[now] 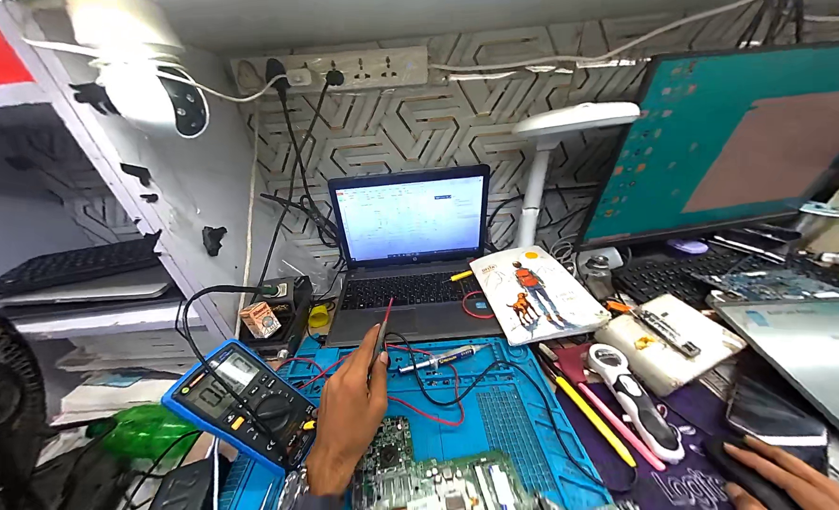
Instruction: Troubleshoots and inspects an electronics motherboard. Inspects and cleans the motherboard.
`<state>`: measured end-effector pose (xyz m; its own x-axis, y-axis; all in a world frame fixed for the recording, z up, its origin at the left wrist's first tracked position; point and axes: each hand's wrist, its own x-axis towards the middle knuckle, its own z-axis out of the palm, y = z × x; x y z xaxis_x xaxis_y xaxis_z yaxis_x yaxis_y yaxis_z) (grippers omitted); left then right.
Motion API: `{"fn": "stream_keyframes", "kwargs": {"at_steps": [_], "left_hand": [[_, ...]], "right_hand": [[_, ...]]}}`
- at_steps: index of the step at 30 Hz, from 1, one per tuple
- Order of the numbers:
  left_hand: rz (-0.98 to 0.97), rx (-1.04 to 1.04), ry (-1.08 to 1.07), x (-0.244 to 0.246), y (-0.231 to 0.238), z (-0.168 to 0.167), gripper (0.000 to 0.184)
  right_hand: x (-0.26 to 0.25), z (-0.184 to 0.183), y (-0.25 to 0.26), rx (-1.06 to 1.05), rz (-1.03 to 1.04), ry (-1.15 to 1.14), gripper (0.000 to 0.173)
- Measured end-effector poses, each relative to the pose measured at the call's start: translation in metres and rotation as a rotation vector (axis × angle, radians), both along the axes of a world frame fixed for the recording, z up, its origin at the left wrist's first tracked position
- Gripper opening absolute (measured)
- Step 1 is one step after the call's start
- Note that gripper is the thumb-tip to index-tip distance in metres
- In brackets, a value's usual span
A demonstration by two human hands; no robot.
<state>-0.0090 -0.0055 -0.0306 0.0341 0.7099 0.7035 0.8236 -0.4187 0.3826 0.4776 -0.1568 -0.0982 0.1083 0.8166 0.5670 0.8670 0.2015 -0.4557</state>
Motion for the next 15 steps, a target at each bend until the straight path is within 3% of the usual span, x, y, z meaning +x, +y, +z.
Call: {"fn": "stream_keyframes", "kwargs": {"at_steps": [15], "left_hand": [[-0.072, -0.005, 0.037, 0.0057, 0.0053, -0.0008, 0.043]], "right_hand": [[-0.0023, -0.0014, 0.0049, 0.06, -0.048, -0.013, 0.038]]}}
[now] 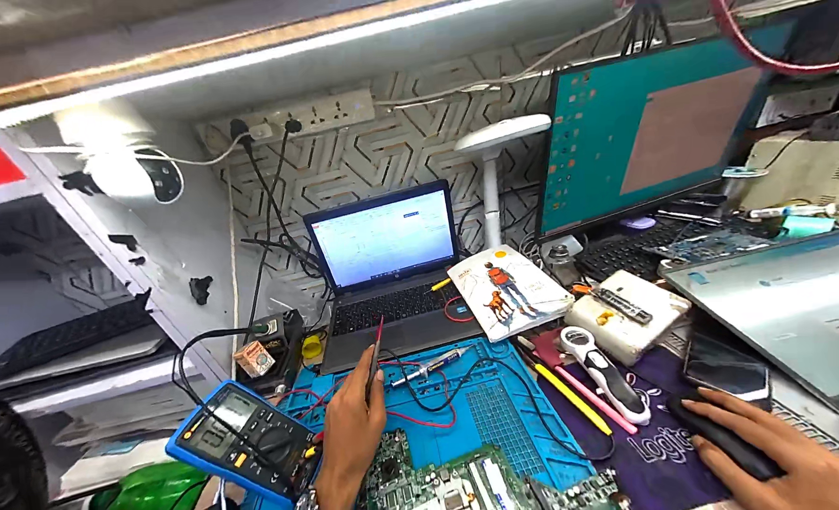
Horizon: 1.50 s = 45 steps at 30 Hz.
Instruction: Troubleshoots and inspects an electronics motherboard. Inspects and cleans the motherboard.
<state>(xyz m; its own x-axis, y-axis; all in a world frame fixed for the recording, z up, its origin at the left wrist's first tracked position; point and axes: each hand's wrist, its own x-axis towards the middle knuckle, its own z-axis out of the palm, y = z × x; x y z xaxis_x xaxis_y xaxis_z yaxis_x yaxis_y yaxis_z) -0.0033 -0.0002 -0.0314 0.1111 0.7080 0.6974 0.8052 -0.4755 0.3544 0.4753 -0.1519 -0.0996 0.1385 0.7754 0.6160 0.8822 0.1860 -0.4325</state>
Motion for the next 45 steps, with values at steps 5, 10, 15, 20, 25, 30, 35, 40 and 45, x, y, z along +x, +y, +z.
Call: {"fn": "stream_keyframes", "kwargs": {"at_steps": [5, 10, 15, 20, 25, 30, 35, 40, 45], "left_hand": [[-0.008, 0.032, -0.005, 0.0, 0.002, -0.001, 0.044], [-0.001, 0.008, 0.0, -0.001, -0.001, 0.0, 0.043], [-0.001, -0.001, 0.005, 0.001, -0.004, 0.0, 0.044], [-0.008, -0.011, -0.01, 0.0, -0.003, -0.002, 0.043], [-0.007, -0.017, -0.011, 0.0, -0.003, -0.003, 0.044], [-0.002, -0.014, -0.005, 0.0, -0.003, -0.004, 0.043], [0.006, -0.021, 0.001, 0.001, -0.003, -0.005, 0.044], [-0.001, -0.043, -0.006, 0.002, -0.003, -0.006, 0.044], [0.014, -0.056, -0.007, 0.003, -0.004, -0.007, 0.044]], "right_hand": [[0.002, 0.004, 0.002, -0.05, 0.026, -0.002, 0.038], [0.004, -0.001, 0.002, -0.06, 0.007, 0.009, 0.039], [0.004, -0.002, 0.001, -0.051, 0.01, 0.001, 0.039], [0.004, -0.002, 0.0, -0.061, 0.019, 0.019, 0.037], [0.004, -0.003, -0.002, -0.042, 0.016, 0.023, 0.036], [0.005, -0.003, -0.002, -0.048, 0.017, 0.026, 0.036], [0.007, -0.001, 0.0, -0.055, 0.058, 0.016, 0.036], [0.01, -0.002, 0.002, -0.075, 0.093, 0.012, 0.038], [0.008, 0.0, 0.001, -0.076, 0.084, 0.003, 0.038]]}}
